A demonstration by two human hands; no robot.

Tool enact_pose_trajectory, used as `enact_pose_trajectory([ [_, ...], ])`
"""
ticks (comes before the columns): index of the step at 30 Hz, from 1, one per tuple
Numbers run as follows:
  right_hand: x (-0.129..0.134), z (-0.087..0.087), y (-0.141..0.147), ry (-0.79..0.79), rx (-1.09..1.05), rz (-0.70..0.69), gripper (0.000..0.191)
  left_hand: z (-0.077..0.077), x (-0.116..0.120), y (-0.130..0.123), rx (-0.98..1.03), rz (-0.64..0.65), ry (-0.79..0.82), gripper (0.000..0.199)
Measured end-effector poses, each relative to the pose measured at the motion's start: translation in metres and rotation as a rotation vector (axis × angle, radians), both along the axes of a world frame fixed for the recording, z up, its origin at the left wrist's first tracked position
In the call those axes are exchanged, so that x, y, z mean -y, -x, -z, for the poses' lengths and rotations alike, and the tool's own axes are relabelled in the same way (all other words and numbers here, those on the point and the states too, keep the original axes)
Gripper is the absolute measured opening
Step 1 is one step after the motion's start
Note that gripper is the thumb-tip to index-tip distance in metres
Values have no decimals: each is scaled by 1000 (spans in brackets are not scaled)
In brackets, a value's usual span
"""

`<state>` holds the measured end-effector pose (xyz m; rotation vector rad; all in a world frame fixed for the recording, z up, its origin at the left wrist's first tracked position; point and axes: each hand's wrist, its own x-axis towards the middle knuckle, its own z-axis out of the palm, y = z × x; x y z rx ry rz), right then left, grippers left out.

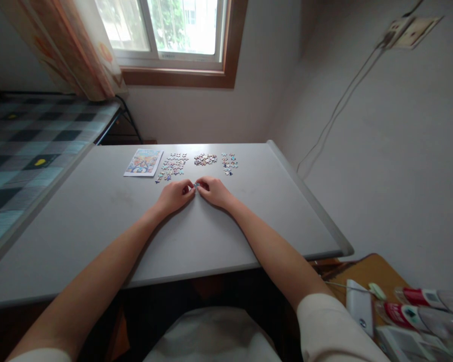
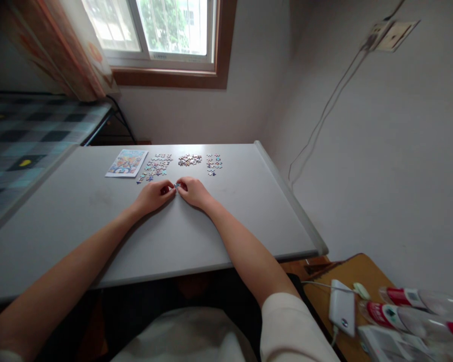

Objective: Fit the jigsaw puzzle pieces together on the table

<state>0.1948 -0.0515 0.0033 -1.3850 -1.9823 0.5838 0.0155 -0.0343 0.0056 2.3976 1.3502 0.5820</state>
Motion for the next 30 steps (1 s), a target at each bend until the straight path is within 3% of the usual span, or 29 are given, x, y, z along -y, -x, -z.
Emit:
enact_pose_trajectory([
  [30, 0, -3, 0, 7, 9, -5, 24, 2, 0, 1, -3, -2, -4, 31],
])
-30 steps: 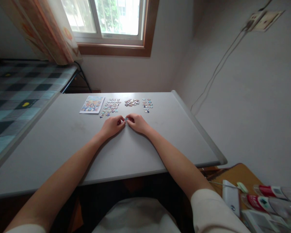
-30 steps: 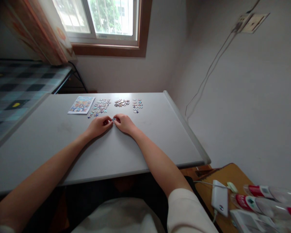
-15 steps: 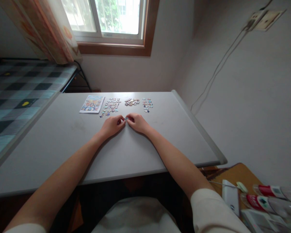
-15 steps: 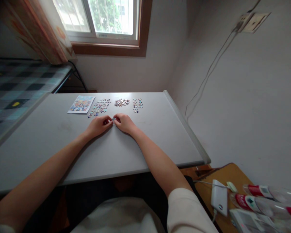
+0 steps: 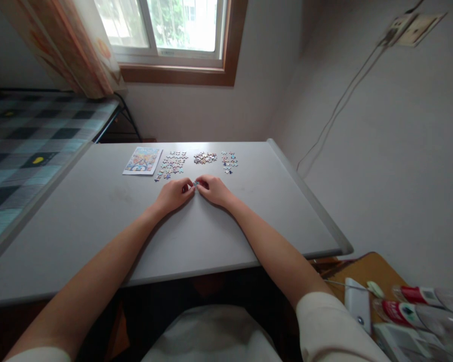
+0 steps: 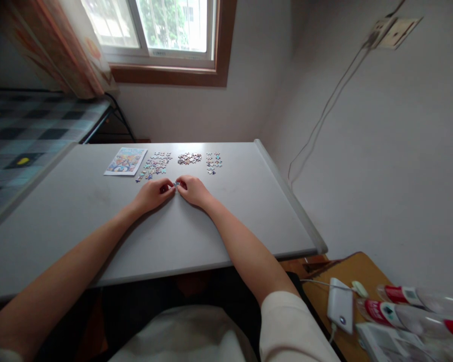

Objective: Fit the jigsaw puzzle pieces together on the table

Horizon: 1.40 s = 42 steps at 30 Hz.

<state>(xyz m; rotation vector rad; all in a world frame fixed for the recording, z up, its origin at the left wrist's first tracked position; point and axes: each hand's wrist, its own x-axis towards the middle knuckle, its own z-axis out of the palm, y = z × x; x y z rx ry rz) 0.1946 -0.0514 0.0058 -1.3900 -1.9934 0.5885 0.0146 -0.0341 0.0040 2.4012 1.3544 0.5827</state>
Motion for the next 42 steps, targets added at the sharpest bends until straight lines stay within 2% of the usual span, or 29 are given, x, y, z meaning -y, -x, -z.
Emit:
enact_pose_trajectory([
  [42, -1, 2, -1, -5, -5, -4, 22, -2, 1, -1, 8, 3, 3, 30],
])
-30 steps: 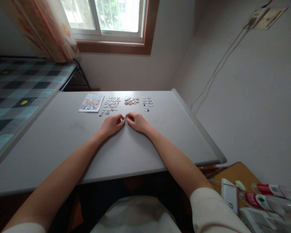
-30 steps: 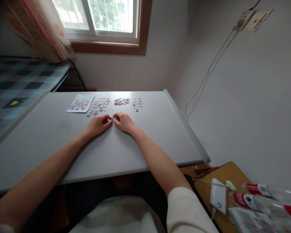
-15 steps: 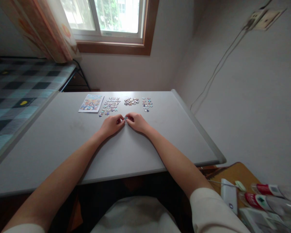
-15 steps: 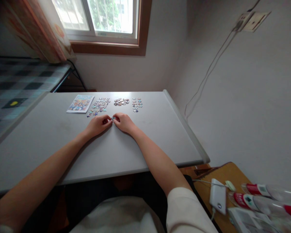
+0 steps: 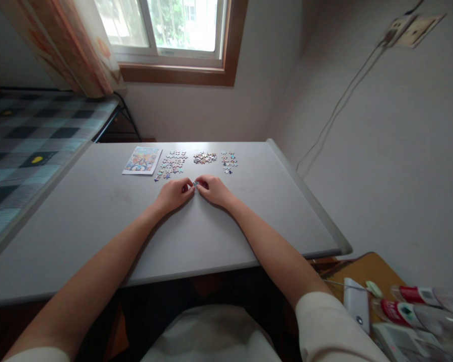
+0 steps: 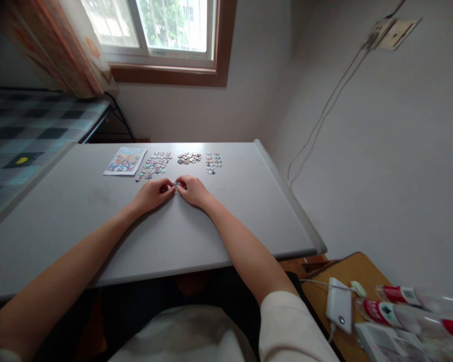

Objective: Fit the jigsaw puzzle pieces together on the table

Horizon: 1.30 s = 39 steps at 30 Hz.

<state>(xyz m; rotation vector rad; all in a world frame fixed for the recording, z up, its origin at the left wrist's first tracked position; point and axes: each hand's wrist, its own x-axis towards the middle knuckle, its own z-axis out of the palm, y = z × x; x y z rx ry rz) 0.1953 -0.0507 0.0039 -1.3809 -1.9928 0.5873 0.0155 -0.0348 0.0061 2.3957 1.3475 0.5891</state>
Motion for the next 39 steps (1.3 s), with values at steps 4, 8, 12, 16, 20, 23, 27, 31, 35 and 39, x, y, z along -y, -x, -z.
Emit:
enact_pose_trajectory([
  [4, 0, 0, 0, 0, 2, -3, 22, 0, 0, 0, -2, 2, 0, 31],
  [8, 0, 0, -1, -2, 2, 0, 23, 1, -1, 0, -3, 3, 0, 32],
  [12, 0, 1, 0, -1, 5, 2, 22, 2, -1, 1, -6, 2, -6, 32],
  [16, 0, 2, 0, -3, -11, -4, 24, 1, 0, 1, -6, -2, 7, 32],
  [20, 0, 2, 0, -2, -15, -6, 24, -1, 1, 0, -4, 0, 11, 32],
  [23, 0, 2, 0, -2, -11, -1, 23, -1, 1, 0, -4, -5, 14, 31],
  [27, 0, 0, 0, 0, -7, -2, 22, -1, 1, 0, -7, -5, 10, 31],
  [31, 0, 0, 0, -1, -9, -3, 23, 0, 0, 0, -8, -5, 11, 31],
  [35, 1, 0, 0, 1, -12, 0, 22, 0, 0, 1, -1, -4, 4, 31],
  [39, 1, 0, -1, 1, -7, -1, 23, 0, 0, 1, -12, -9, 8, 32],
])
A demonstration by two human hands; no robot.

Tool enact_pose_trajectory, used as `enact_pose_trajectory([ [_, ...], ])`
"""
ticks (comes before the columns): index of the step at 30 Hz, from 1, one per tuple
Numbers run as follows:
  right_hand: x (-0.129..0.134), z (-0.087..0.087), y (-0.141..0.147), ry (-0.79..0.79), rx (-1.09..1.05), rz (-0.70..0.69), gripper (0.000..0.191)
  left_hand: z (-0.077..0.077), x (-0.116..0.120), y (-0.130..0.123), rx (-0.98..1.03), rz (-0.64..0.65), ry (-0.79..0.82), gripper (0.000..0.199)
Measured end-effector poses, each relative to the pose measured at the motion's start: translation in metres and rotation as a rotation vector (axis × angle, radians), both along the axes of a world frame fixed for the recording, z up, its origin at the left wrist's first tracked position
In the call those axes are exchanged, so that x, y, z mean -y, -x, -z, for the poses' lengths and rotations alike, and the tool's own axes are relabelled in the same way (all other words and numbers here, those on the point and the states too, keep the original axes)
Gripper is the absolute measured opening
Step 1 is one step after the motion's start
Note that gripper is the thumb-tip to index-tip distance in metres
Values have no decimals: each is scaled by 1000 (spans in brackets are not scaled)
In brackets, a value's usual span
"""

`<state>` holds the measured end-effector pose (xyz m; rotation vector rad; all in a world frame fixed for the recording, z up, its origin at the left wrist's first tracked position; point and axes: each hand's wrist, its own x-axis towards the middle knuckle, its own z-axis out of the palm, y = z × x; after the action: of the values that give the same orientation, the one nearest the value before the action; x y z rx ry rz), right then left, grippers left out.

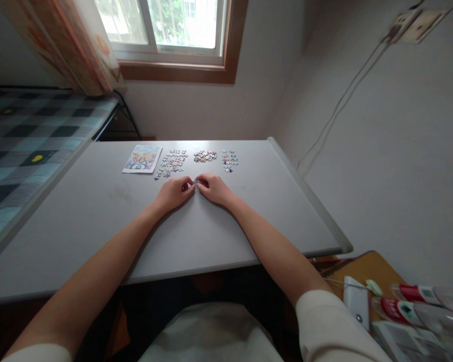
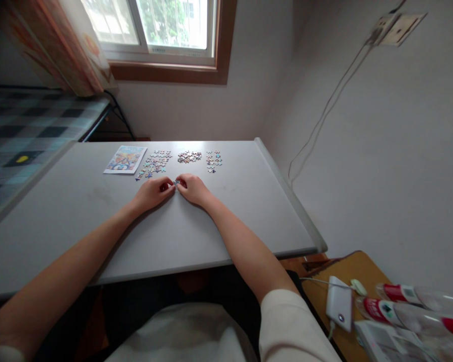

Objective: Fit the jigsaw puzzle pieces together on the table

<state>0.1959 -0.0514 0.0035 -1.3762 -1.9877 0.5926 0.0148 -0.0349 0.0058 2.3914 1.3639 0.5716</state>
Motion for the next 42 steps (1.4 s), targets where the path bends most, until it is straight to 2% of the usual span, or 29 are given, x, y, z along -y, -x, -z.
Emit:
enact_pose_trajectory([
  [42, -3, 6, 0, -26, 13, -12, 23, 3, -2, 1, 1, 7, -24, 32],
])
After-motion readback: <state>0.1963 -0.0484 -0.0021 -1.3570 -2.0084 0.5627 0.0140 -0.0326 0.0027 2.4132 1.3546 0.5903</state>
